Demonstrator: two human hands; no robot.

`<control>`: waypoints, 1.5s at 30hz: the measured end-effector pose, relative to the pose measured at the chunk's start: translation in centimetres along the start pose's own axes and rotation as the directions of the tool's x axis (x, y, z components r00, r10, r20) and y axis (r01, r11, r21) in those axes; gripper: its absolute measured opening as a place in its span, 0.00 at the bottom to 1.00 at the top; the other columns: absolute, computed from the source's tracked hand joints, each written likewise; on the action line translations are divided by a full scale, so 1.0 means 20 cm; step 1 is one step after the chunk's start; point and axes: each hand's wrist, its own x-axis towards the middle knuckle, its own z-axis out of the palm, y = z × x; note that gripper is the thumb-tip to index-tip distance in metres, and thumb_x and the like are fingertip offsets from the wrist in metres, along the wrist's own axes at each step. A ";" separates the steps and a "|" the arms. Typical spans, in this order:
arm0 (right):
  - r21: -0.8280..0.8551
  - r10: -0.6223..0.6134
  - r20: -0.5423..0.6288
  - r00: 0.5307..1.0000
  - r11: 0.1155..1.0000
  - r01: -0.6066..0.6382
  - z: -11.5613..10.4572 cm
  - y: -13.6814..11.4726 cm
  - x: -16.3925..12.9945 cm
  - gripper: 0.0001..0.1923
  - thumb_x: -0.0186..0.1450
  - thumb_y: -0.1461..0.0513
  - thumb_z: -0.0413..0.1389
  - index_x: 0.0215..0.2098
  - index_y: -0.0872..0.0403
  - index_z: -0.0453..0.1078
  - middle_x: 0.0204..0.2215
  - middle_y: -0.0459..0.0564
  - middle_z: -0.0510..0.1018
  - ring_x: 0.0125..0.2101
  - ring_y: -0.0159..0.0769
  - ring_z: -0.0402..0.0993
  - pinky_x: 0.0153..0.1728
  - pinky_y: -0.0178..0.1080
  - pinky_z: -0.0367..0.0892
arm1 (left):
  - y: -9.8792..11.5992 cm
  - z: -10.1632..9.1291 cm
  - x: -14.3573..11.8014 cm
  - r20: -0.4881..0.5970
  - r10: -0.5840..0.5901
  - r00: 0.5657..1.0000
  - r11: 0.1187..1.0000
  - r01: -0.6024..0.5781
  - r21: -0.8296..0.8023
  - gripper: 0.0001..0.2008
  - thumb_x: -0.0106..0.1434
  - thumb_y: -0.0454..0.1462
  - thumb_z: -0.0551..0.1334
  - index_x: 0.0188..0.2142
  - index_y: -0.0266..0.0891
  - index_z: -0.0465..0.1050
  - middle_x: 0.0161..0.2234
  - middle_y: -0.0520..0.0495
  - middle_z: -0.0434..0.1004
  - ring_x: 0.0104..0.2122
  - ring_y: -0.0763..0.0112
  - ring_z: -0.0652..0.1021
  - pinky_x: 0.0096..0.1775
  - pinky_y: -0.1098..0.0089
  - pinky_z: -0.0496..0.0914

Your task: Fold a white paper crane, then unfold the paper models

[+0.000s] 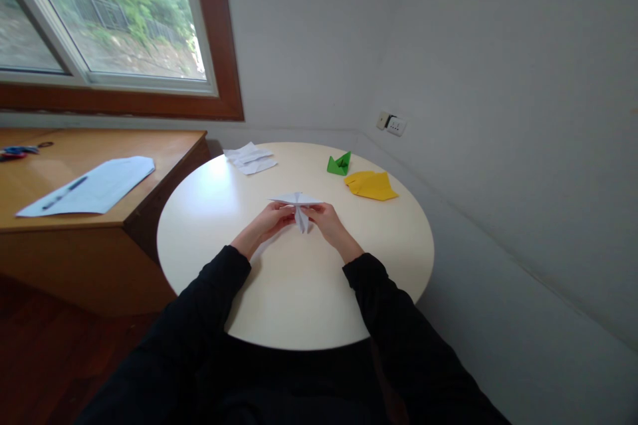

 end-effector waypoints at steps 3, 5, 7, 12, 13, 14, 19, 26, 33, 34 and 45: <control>0.031 0.007 -0.009 1.000 0.999 -0.007 0.00 0.00 0.00 0.13 0.46 0.57 0.65 0.29 0.54 0.74 0.26 0.46 0.77 0.29 0.35 0.72 0.35 0.40 0.66 | 0.00 0.00 0.00 -0.009 0.001 1.000 1.000 -0.001 0.029 0.11 0.49 0.38 0.68 0.31 0.32 0.76 0.32 0.42 0.78 0.32 0.67 0.76 0.40 0.66 0.68; 0.037 0.007 -0.025 1.000 0.999 -0.006 0.00 0.00 0.00 0.14 0.45 0.57 0.65 0.29 0.54 0.73 0.26 0.45 0.77 0.28 0.34 0.71 0.35 0.39 0.66 | 0.00 0.00 0.00 -0.027 -0.006 1.000 0.998 0.007 0.060 0.11 0.49 0.38 0.68 0.31 0.32 0.75 0.31 0.42 0.78 0.31 0.69 0.76 0.39 0.67 0.68; 0.026 0.002 -0.038 0.999 1.000 -0.001 -0.01 -0.01 0.00 0.14 0.45 0.57 0.65 0.29 0.54 0.73 0.25 0.44 0.77 0.28 0.34 0.70 0.33 0.38 0.65 | -0.01 0.01 0.00 -0.054 -0.012 0.998 0.996 0.017 0.090 0.11 0.49 0.38 0.68 0.29 0.32 0.75 0.28 0.44 0.77 0.28 0.72 0.75 0.37 0.68 0.69; -0.036 -0.054 -0.052 0.997 0.998 0.052 -0.01 -0.02 -0.01 0.12 0.46 0.59 0.64 0.28 0.54 0.71 0.24 0.43 0.76 0.27 0.33 0.69 0.30 0.35 0.63 | -0.02 0.01 0.01 -0.123 0.005 0.992 0.991 0.011 0.135 0.10 0.48 0.35 0.68 0.29 0.32 0.72 0.26 0.47 0.74 0.25 0.75 0.74 0.32 0.71 0.68; -0.040 -0.063 -0.058 0.996 0.997 0.061 -0.01 -0.02 -0.01 0.12 0.46 0.59 0.64 0.28 0.54 0.71 0.25 0.43 0.76 0.27 0.33 0.69 0.31 0.35 0.63 | -0.02 0.01 0.01 -0.136 0.014 0.991 0.990 0.006 0.144 0.10 0.47 0.34 0.68 0.29 0.33 0.71 0.26 0.47 0.74 0.25 0.75 0.74 0.32 0.71 0.68; -0.041 -0.072 -0.067 0.995 0.997 0.069 0.00 -0.03 -0.01 0.11 0.46 0.59 0.64 0.28 0.54 0.71 0.25 0.44 0.76 0.28 0.33 0.70 0.31 0.36 0.63 | -0.02 0.01 0.01 -0.149 0.026 0.988 0.988 -0.003 0.154 0.10 0.48 0.34 0.68 0.29 0.33 0.71 0.26 0.47 0.74 0.25 0.75 0.74 0.32 0.70 0.69; -0.041 -0.084 -0.137 0.987 0.996 0.079 0.00 -0.02 -0.01 0.12 0.45 0.59 0.64 0.28 0.53 0.69 0.26 0.45 0.76 0.29 0.35 0.71 0.33 0.37 0.64 | -0.02 0.01 0.01 -0.232 0.121 0.965 0.978 -0.077 0.193 0.19 0.50 0.35 0.67 0.41 0.37 0.65 0.30 0.49 0.73 0.29 0.74 0.75 0.36 0.68 0.70; -0.059 -0.072 -0.207 0.976 0.996 0.061 -0.02 0.00 0.01 0.15 0.44 0.57 0.65 0.28 0.53 0.69 0.26 0.46 0.76 0.30 0.37 0.71 0.33 0.39 0.64 | 0.01 0.02 0.02 -0.262 0.371 0.891 0.915 -0.301 0.270 0.34 0.46 0.36 0.68 0.52 0.41 0.58 0.29 0.54 0.71 0.29 0.73 0.75 0.36 0.69 0.68; -0.018 -0.049 -0.174 0.984 0.999 0.046 -0.02 0.01 0.02 0.16 0.47 0.56 0.63 0.31 0.53 0.67 0.27 0.45 0.75 0.29 0.34 0.70 0.32 0.37 0.64 | 0.02 0.00 0.03 -0.317 0.443 0.839 0.876 -0.331 0.350 0.13 0.45 0.39 0.68 0.30 0.37 0.72 0.29 0.51 0.73 0.28 0.73 0.73 0.33 0.71 0.66; -0.011 -0.039 -0.166 0.985 0.999 0.037 -0.02 0.01 0.02 0.16 0.47 0.56 0.63 0.31 0.53 0.67 0.26 0.45 0.75 0.28 0.34 0.70 0.31 0.36 0.64 | 0.02 0.00 0.03 -0.321 0.435 0.841 0.881 -0.324 0.345 0.12 0.46 0.40 0.68 0.29 0.36 0.72 0.27 0.51 0.73 0.27 0.73 0.73 0.32 0.71 0.66; 0.001 -0.009 -0.051 0.999 1.000 0.009 -0.01 0.00 0.00 0.15 0.46 0.56 0.64 0.28 0.54 0.68 0.25 0.45 0.75 0.28 0.34 0.70 0.32 0.37 0.64 | 0.02 0.01 0.03 -0.381 0.369 0.848 0.922 -0.282 0.266 0.13 0.45 0.41 0.67 0.27 0.36 0.69 0.22 0.53 0.69 0.23 0.75 0.71 0.29 0.71 0.68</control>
